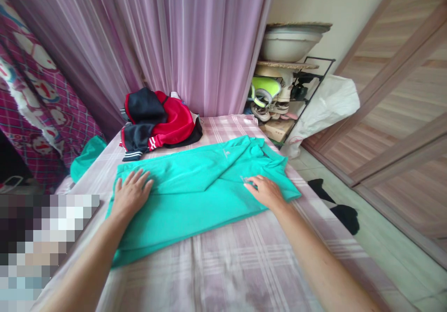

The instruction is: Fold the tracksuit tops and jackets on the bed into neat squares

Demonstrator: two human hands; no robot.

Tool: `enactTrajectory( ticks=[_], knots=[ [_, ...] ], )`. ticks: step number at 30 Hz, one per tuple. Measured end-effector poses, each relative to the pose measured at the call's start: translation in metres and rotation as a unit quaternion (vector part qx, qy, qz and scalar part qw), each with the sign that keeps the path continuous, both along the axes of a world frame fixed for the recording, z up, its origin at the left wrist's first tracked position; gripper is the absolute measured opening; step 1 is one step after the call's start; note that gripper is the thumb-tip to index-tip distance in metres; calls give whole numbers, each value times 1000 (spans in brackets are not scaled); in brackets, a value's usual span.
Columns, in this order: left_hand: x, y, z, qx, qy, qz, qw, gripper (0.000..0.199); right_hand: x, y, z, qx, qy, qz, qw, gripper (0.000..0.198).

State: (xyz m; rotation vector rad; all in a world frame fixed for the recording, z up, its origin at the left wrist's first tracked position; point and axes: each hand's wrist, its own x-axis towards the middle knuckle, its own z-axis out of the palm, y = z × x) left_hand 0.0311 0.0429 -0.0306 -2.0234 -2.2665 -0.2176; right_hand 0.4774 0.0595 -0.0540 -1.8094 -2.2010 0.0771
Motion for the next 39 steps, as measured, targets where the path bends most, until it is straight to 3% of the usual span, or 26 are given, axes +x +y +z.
enactTrajectory(
  ticks=[3,6,9,13,16,20,25,28,31,36,39],
  knots=[
    [14,-14,-7,-47,18,-50,997,53,1,1,1,-33,-24,-52,998,28],
    [24,-23,-12,-53,35,-54,997,56,-3,9,5,-39,-26,-46,998,25],
    [27,-26,-13,-53,34,-46,997,58,-26,20,17,26,7,2,1000,32],
    [28,-25,-13,-54,25,-37,998,57,-90,32,40,103,69,78,989,49],
    [28,-26,-16,-43,22,-33,998,55,-140,33,43,74,56,118,989,54],
    [24,-26,-17,-37,-2,-33,999,52,-176,26,19,-25,-9,126,992,56],
    [43,-17,0,-48,-35,-9,998,49,-179,24,-1,-44,-29,121,991,56],
    [71,1,10,-9,-52,-62,997,54,-179,24,0,-38,-34,116,992,56],
    [84,22,7,3,-56,-89,994,57,-180,23,1,-32,-38,114,992,55],
    [42,43,-13,-27,-42,16,999,65,-180,23,-1,-28,-36,116,992,55],
    [19,43,-20,-27,-32,35,999,68,-180,23,-2,-24,-37,115,992,54]
  ],
)
